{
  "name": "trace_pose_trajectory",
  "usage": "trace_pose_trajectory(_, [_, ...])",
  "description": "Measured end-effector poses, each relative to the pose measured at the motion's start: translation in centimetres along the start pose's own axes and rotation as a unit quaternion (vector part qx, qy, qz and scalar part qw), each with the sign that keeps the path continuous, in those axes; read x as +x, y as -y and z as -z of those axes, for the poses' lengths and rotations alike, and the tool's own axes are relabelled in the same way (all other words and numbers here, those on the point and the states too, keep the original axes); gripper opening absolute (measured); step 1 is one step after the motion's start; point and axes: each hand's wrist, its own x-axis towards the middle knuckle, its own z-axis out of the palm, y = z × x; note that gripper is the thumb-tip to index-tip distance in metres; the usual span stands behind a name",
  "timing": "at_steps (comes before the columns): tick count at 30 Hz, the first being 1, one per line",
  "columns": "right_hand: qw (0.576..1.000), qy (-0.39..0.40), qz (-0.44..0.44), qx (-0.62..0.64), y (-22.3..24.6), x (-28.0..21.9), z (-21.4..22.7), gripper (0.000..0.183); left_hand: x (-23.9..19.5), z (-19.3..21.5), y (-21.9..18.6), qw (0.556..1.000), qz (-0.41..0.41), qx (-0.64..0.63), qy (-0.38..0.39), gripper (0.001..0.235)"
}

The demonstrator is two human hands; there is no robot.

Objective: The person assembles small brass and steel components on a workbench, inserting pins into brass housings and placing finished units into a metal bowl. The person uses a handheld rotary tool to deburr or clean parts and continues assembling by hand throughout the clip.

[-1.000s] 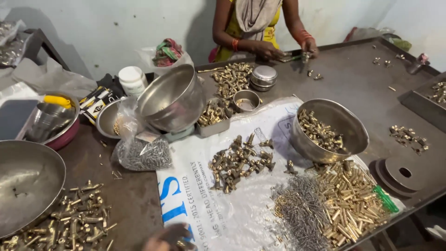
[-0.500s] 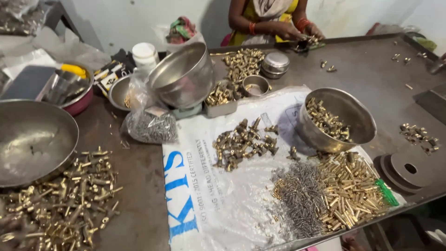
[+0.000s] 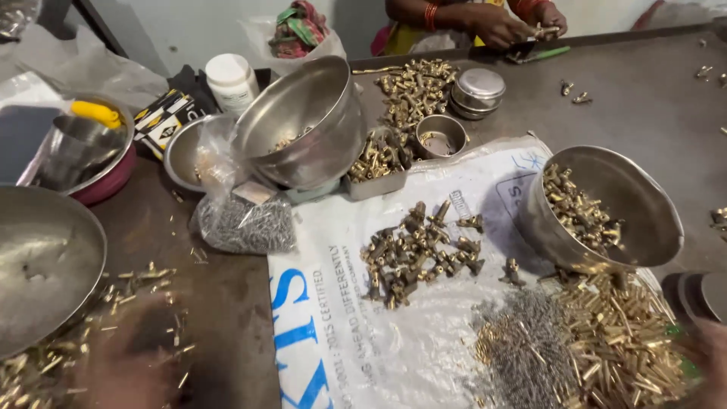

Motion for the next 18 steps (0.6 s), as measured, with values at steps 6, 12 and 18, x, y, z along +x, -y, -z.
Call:
trace_pose_trajectory(6, [0.971, 0.133, 0.16, 0.117, 9.5, 0.9, -19.1, 0.036, -2.0, -27.1, -2.7, 0.953, -0.272, 0.126, 0.052, 0.06])
trace_pose_trajectory(12, [0.954, 0.183, 0.202, 0.123, 9.5, 6.2, -25.8, 0.037, 3.8, -30.8, -1.8, 0.935, -0.306, 0.176, 0.043, 0.065])
trace_pose_trajectory(18, [0.935, 0.262, 0.13, 0.202, 14.6, 4.6, -28.1, 0.039, 5.9, -31.9, -1.2, 0.937, -0.311, 0.152, 0.044, 0.058])
